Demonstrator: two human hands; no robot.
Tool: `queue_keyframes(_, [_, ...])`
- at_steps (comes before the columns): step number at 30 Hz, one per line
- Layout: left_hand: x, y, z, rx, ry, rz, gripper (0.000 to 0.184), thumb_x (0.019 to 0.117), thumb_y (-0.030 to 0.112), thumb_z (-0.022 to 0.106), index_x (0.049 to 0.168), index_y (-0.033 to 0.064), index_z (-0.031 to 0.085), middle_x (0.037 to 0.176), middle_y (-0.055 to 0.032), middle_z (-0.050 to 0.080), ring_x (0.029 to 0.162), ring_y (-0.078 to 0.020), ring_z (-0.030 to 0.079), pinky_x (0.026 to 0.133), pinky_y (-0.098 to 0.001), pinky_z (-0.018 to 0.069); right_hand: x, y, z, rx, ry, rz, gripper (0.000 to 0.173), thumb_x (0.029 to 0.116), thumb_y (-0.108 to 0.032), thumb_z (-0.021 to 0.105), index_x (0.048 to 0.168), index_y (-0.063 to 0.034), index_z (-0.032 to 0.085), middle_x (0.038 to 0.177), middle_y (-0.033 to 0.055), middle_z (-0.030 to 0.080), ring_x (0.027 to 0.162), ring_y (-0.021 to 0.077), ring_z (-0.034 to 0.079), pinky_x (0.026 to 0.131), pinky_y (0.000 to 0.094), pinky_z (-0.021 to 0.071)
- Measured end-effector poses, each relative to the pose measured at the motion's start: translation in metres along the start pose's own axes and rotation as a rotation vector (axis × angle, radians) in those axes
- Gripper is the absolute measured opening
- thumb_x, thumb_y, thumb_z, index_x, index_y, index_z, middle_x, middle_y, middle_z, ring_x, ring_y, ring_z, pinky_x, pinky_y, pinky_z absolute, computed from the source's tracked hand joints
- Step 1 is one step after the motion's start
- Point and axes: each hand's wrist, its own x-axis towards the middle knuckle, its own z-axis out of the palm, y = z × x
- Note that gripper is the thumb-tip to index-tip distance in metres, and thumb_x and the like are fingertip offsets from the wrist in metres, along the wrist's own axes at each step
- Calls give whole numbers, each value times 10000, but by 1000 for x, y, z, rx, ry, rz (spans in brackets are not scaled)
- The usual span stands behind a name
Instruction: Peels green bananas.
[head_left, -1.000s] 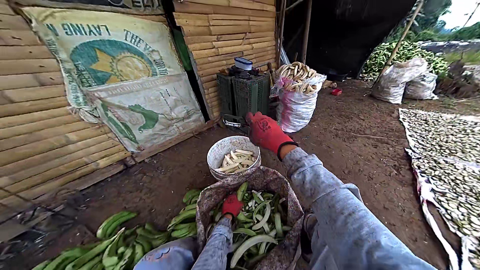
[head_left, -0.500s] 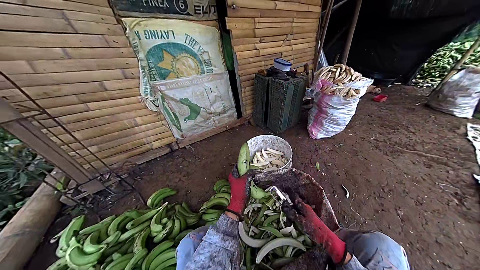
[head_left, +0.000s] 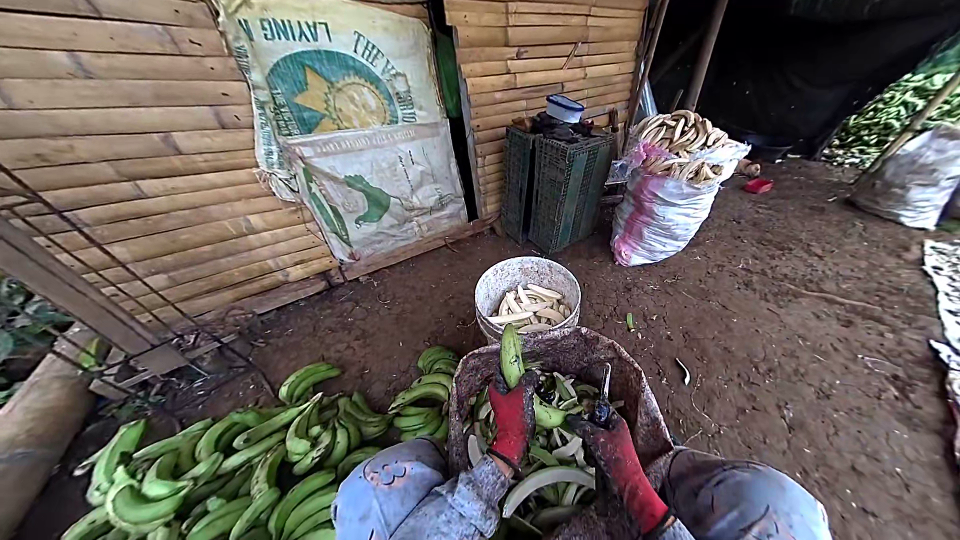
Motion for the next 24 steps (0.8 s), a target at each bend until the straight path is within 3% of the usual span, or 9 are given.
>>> queue_keyframes(2, [-1, 0, 1, -54, 5, -1, 478, 890, -5, 710, 1315, -92, 510, 1054, -172, 650, 888, -158, 646, 817, -306, 551, -1, -1, 5, 39, 23, -30, 328, 849, -22, 779, 1135, 16, 623, 774, 63, 615, 564, 92, 536, 522, 258, 477])
queue_keyframes(4, [4, 4, 0, -48, -73, -10, 428, 884, -34, 686, 1271, -100, 515, 982, -152, 635, 804, -145, 633, 745, -296, 553, -3, -6, -1, -162, -16, -133, 422, 837, -34, 759, 1229, 35, 619, 952, 107, 672, 798, 130, 634, 754, 310, 539])
queue_keyframes(6, [14, 13, -5, 37, -203, -11, 433, 882, -37, 679, 1276, -99, 511, 976, -147, 634, 777, -144, 634, 723, -297, 562, -5, -12, -6, -430, -93, -254, 514, 828, -114, 757, 1291, 46, 605, 1016, 171, 710, 918, 238, 695, 874, 434, 556])
queue_keyframes(10, [24, 32, -11, 321, -406, -27, 519, 883, 33, 720, 1350, -59, 513, 1131, -172, 644, 955, -174, 648, 863, -333, 550, -12, -28, -6, -799, -264, -335, 518, 861, -203, 716, 1337, -28, 610, 1044, 190, 729, 977, 356, 711, 882, 570, 538])
queue_keyframes(16, [31, 32, -14, 616, -631, -146, 519, 917, 139, 717, 1373, -10, 518, 1175, -186, 643, 1023, -244, 646, 928, -428, 532, -18, -31, -5, -1041, -453, -547, 435, 887, -208, 675, 1293, -53, 665, 1093, 189, 733, 937, 377, 727, 802, 572, 552])
queue_keyframes(19, [31, 19, -17, 343, -482, -118, 457, 916, 101, 710, 1310, -50, 537, 1055, -155, 656, 893, -183, 650, 820, -353, 557, -12, -28, -15, -807, -356, -446, 550, 883, -208, 720, 1393, -46, 592, 1142, 178, 720, 1014, 326, 709, 920, 535, 541])
queue_keyframes(21, [29, 20, -14, 97, -309, -38, 461, 909, 55, 704, 1316, -63, 524, 1036, -149, 658, 846, -158, 658, 768, -321, 574, -9, -27, -21, -614, -210, -465, 722, 860, -323, 775, 1477, -51, 515, 1186, 161, 703, 1023, 266, 696, 936, 482, 552])
queue_keyframes(23, [28, 30, -9, -72, -142, 51, 434, 916, 36, 676, 1310, -66, 525, 1007, -147, 658, 801, -156, 661, 722, -317, 582, -7, -29, -29, -551, -83, -539, 804, 883, -454, 709, 1522, -36, 454, 1280, 156, 663, 1068, 225, 683, 933, 447, 563])
queue_keyframes(24, [30, 35, -8, -133, -67, 83, 454, 916, 32, 668, 1332, -63, 511, 1016, -151, 652, 797, -158, 661, 715, -318, 584, -8, -28, -33, -535, -49, -593, 752, 927, -470, 637, 1495, -3, 475, 1243, 151, 679, 1050, 198, 685, 926, 418, 563])
